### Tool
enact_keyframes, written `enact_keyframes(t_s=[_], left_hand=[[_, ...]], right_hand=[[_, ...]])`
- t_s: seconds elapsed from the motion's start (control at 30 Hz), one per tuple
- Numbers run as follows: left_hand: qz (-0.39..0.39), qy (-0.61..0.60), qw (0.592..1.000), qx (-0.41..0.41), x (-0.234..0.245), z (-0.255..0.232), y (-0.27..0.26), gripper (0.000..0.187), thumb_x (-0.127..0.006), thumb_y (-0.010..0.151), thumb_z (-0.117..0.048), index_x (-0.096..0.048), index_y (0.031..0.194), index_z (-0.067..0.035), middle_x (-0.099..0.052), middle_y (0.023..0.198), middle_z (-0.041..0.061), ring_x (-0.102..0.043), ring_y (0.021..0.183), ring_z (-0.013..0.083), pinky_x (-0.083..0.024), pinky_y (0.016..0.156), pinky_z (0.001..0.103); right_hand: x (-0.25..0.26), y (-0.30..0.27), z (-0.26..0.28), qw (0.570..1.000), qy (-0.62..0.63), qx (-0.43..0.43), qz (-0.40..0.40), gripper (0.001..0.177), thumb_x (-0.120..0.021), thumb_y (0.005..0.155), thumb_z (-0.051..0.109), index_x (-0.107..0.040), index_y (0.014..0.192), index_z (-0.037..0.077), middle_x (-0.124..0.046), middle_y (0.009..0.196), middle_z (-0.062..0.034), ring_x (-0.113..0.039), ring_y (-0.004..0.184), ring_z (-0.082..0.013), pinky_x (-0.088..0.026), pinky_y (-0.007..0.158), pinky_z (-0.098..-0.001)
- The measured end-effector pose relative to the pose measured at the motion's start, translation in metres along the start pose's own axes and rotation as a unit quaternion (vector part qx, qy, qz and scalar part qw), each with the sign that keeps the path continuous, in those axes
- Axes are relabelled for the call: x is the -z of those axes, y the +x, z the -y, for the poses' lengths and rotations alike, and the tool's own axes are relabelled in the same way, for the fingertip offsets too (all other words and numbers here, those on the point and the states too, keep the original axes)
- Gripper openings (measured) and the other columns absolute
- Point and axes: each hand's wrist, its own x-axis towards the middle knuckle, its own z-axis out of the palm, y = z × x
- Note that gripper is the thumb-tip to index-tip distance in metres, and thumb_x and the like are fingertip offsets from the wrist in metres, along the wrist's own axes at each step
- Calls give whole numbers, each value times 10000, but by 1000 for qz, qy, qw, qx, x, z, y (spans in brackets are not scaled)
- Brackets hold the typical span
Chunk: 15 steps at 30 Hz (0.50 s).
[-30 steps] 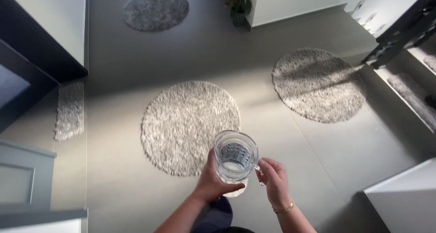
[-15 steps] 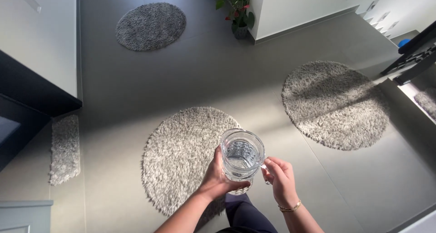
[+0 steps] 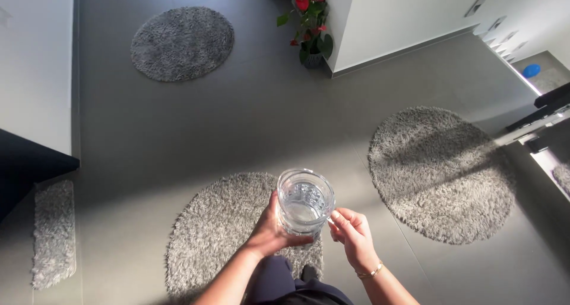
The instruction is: The person fills a glass pitcher with water from a bathroom tap, then walks to a hallway and pours the water into the soil of several potted plants lined up along the wall.
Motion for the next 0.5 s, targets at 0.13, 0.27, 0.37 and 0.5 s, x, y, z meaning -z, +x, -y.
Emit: enact_keyframes(t_s=[0.13, 0.27, 0.37, 0.5], left_hand=[[9, -23, 991, -130, 36, -43, 66, 1220, -971, 518, -389, -294, 1501, -133, -604, 1381, 114, -608, 1274, 277, -455, 1123, 402], [100, -271, 957, 23, 81, -70, 138, 1019, -833, 593, -488, -421, 1438, -94, -588, 1382, 178, -593, 1241, 348, -498, 1016, 494], [53, -26, 988, -143, 120, -96, 183, 1026, -953, 542, -377, -449, 1387, -85, -682, 1265, 111, -663, 1183, 259, -484, 1083, 383], [68, -16, 984, -162, 162, -124, 243, 1006, -906, 558, -509, -495, 1372, -85, -683, 1237, 105, -655, 1180, 261, -461, 1084, 387]], right_hand=[[-10, 72, 8, 999, -4, 16, -33, 424, -639, 961, 299, -513, 630, 67, -386, 538, -7, -315, 511, -108, -264, 489, -253], [-25, 150, 1, 995, 26, 47, -81, 401, -648, 950, 231, -493, 611, 84, -335, 582, 16, -260, 536, -94, -186, 482, -259], [-44, 203, 9, 993, 12, 52, -101, 427, -646, 945, 241, -437, 602, 97, -299, 597, 15, -248, 551, -100, -163, 490, -255], [-58, 270, 10, 989, 30, 33, -144, 448, -674, 927, 216, -364, 613, 135, -223, 678, 47, -267, 604, -98, -286, 548, -223]])
